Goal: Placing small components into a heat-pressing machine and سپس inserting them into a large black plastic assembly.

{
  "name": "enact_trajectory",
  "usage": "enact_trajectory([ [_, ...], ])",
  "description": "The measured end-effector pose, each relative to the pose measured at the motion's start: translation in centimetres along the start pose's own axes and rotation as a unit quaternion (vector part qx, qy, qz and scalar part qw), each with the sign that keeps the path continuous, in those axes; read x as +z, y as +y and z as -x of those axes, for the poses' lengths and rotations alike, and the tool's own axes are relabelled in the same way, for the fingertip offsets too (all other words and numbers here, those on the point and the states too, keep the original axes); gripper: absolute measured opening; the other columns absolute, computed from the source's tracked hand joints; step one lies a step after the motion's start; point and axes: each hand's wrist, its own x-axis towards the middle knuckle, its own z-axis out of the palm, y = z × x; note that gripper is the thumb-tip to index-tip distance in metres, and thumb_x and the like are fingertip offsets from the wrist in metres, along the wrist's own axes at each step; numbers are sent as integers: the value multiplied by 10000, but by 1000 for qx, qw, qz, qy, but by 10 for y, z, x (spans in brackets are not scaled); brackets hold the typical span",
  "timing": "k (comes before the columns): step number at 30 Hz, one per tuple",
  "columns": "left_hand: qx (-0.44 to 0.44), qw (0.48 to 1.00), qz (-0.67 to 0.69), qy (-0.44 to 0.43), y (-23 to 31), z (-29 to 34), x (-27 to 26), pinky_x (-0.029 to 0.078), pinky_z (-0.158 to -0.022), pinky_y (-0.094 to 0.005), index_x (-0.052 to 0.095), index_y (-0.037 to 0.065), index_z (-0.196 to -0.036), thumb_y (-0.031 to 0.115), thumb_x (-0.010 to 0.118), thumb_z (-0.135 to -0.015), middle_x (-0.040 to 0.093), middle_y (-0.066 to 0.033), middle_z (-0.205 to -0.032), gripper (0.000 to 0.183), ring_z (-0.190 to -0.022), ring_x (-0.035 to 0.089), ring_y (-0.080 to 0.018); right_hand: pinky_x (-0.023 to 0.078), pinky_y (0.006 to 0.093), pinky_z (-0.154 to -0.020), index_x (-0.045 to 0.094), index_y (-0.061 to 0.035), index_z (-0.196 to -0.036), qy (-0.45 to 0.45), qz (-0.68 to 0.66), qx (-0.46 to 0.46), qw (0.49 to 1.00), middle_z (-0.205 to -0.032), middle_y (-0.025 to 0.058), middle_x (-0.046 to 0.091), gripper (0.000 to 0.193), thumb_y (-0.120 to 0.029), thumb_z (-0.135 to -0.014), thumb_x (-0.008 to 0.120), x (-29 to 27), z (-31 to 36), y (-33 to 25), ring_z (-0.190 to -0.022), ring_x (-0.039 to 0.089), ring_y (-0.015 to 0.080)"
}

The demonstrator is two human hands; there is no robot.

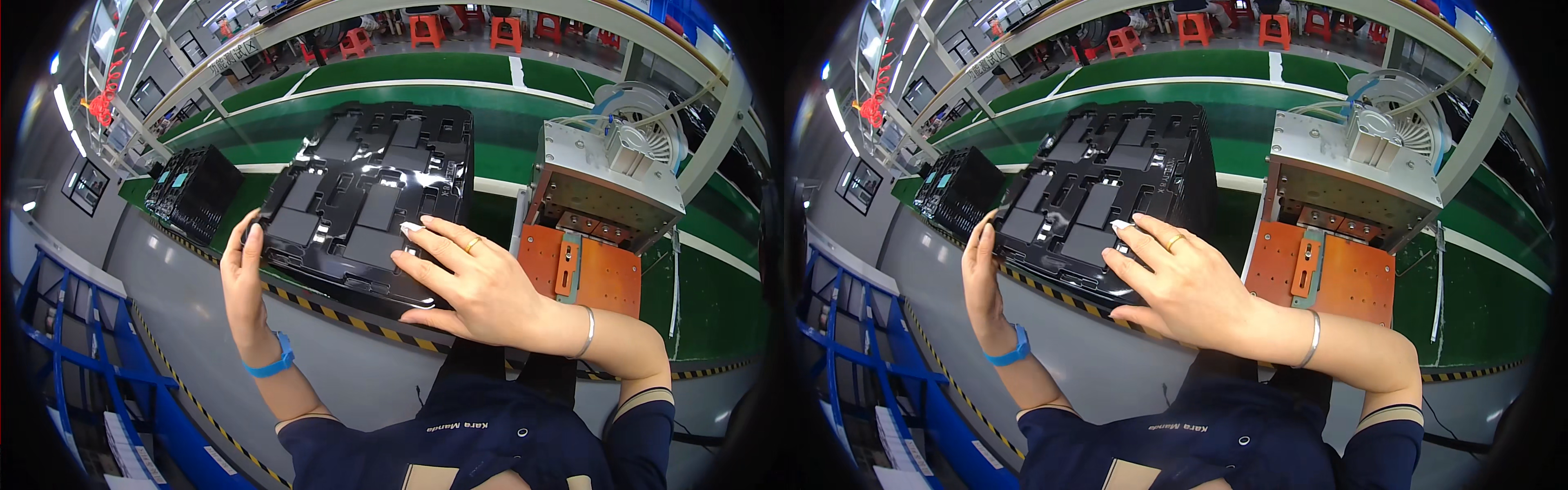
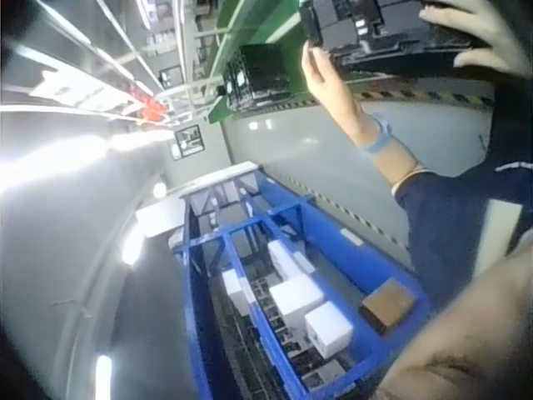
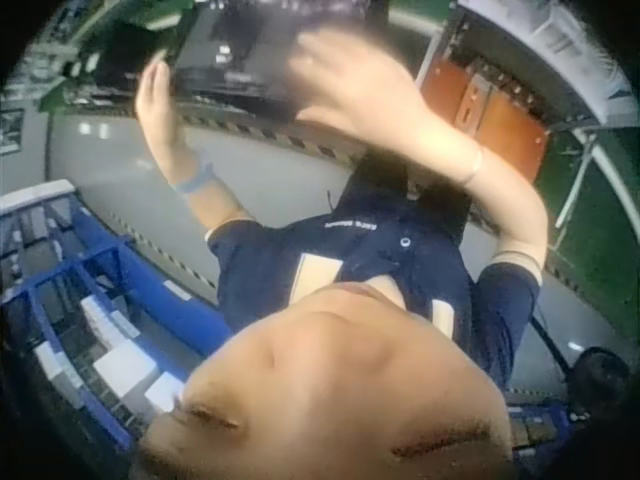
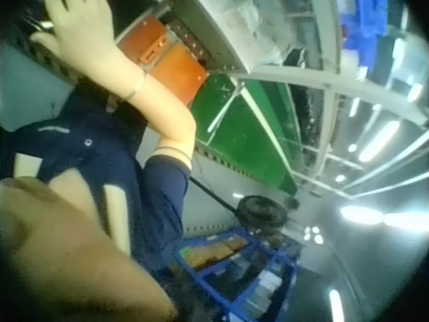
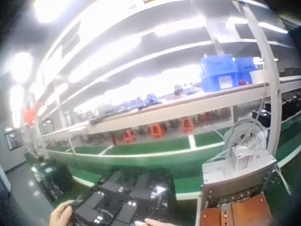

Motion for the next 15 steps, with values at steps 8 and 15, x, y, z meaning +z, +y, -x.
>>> enact_trajectory([
  [8, -131, 901, 398, -108, 39, 46, 34, 576, -836, -350, 486, 28, -1247, 274, 351, -1036, 608, -127, -1190, 351, -1031, 642, -220, 488, 383, -962, 630, -25, -1147, 87, -39, 28, 995, -1188, 184, 615, 458, -256, -769, 744, -2, -3, -5, -1157, 578, 340],
  [15, -175, 942, 268, -100, 38, 20, 58, 602, -708, -347, 557, 4, -1126, 195, 504, -985, 670, -126, -1028, 243, -891, 688, -236, 500, 391, -930, 633, -23, -1148, 99, -43, -6, 994, -1164, 174, 625, 450, -188, -744, 743, 5, -6, -3, -1141, 584, 336],
])
